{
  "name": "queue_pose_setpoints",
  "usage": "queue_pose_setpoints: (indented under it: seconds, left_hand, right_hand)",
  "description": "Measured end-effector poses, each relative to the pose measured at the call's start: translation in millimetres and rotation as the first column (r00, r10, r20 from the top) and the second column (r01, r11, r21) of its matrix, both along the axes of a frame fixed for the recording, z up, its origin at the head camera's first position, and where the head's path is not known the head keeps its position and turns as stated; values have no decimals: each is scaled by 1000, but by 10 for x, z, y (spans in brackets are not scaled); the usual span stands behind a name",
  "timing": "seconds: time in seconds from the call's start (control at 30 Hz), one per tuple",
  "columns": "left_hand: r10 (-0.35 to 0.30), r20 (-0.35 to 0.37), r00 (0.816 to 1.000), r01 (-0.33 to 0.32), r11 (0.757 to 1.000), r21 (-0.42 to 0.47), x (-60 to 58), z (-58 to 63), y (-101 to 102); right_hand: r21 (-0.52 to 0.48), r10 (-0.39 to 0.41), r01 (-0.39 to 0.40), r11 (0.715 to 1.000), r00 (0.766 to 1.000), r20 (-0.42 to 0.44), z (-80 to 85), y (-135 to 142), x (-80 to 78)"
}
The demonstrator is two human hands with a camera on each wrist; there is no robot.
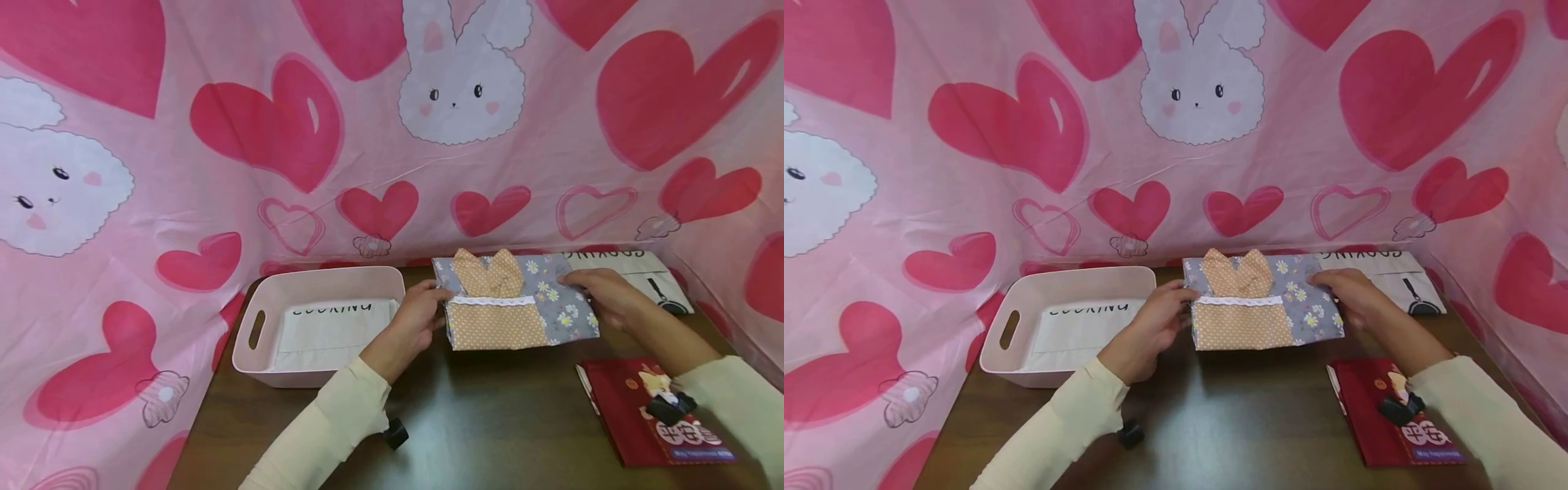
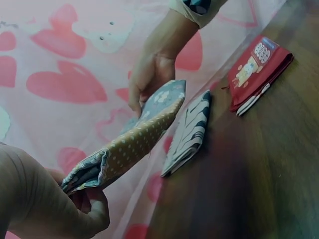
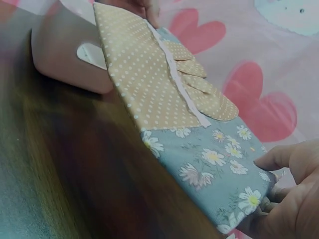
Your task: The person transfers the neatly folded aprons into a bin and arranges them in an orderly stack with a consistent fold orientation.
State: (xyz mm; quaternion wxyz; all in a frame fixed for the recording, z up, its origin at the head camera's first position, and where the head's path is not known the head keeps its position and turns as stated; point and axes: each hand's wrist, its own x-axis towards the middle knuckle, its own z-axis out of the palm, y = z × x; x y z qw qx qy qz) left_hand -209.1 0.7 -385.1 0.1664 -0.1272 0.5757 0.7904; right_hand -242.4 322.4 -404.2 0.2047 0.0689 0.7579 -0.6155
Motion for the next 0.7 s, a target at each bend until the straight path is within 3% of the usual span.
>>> queue_pose_setpoints:
  seconds: [0.37,0.7]
  left_hand:
    - [-58,-19,998,56,995,-78,38,169,-252]
    - [-100,-48,994,94,990,-108,48,305,-461]
  right_hand:
    - [31,61,-61,998,998,7,148,-96,71]
    - [-6,84,-84,996,996,0,260,-189,126]
